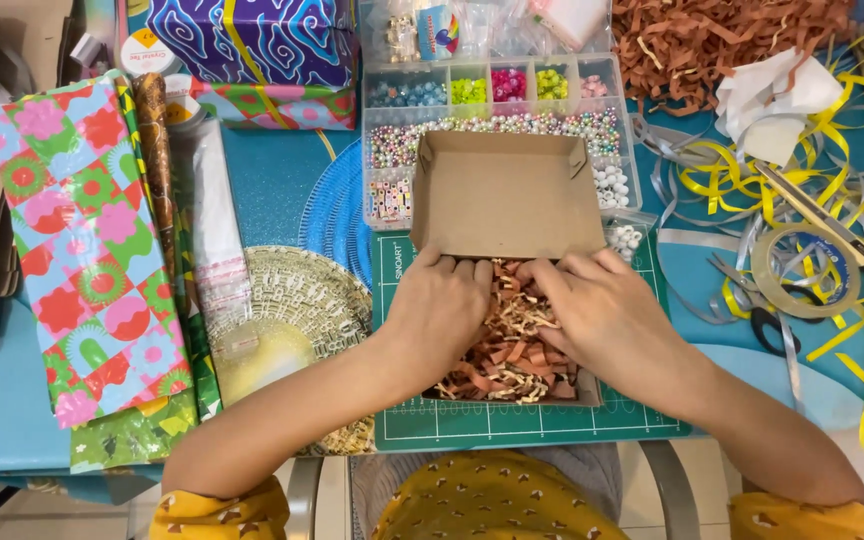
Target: The person folds a flat cardboard sheet into a small box, tucks the side flaps to form the walls, and secures the corners. They then fill the box with shredded paper and place several small bags of beads inside before closing the lid.
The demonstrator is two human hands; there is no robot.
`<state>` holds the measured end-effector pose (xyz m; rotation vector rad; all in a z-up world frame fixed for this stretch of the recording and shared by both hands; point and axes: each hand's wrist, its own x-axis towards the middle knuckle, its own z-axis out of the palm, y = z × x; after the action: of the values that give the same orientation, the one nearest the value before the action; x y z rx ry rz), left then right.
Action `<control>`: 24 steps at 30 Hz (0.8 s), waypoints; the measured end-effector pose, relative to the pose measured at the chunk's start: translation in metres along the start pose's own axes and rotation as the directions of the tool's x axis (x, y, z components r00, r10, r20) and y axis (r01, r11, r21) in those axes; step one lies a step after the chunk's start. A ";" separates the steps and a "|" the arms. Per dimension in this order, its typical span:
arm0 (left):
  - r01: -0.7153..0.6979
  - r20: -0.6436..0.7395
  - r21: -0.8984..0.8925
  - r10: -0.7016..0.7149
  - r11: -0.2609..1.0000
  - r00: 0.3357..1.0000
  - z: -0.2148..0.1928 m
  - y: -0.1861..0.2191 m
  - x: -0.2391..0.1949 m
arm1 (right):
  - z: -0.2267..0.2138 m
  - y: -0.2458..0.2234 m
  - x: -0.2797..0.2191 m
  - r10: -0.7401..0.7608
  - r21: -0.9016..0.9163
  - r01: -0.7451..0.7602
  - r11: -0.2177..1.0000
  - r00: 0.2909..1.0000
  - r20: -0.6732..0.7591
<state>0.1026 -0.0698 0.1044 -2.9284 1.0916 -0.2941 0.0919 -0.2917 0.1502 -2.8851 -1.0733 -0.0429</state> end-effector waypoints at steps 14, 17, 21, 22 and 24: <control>0.298 0.325 -0.880 0.011 0.371 0.946 -0.102 -0.044 0.008 | -0.052 0.017 -0.002 0.220 0.673 -0.241 0.700 0.968 0.119; 0.228 0.242 -0.881 -0.019 0.416 0.970 -0.103 -0.056 0.003 | -0.058 0.024 -0.005 0.272 0.593 -0.255 0.764 0.960 0.062; 0.287 0.337 -0.790 -0.007 0.541 0.941 -0.113 -0.066 0.000 | -0.068 0.032 -0.012 0.325 0.611 -0.228 0.758 0.944 -0.050; 0.288 0.337 -0.791 -0.008 0.540 0.941 -0.112 -0.067 0.000 | -0.071 0.033 -0.013 0.324 0.610 -0.229 0.759 0.945 -0.049; 0.244 0.291 -0.789 -0.008 0.563 0.957 -0.111 -0.068 -0.001 | -0.076 0.033 -0.016 0.408 0.648 -0.302 0.699 0.913 -0.015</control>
<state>0.1265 -0.0110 0.2176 -3.6620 1.2015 0.8502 0.1013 -0.3320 0.2238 -2.3453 -0.3618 0.0937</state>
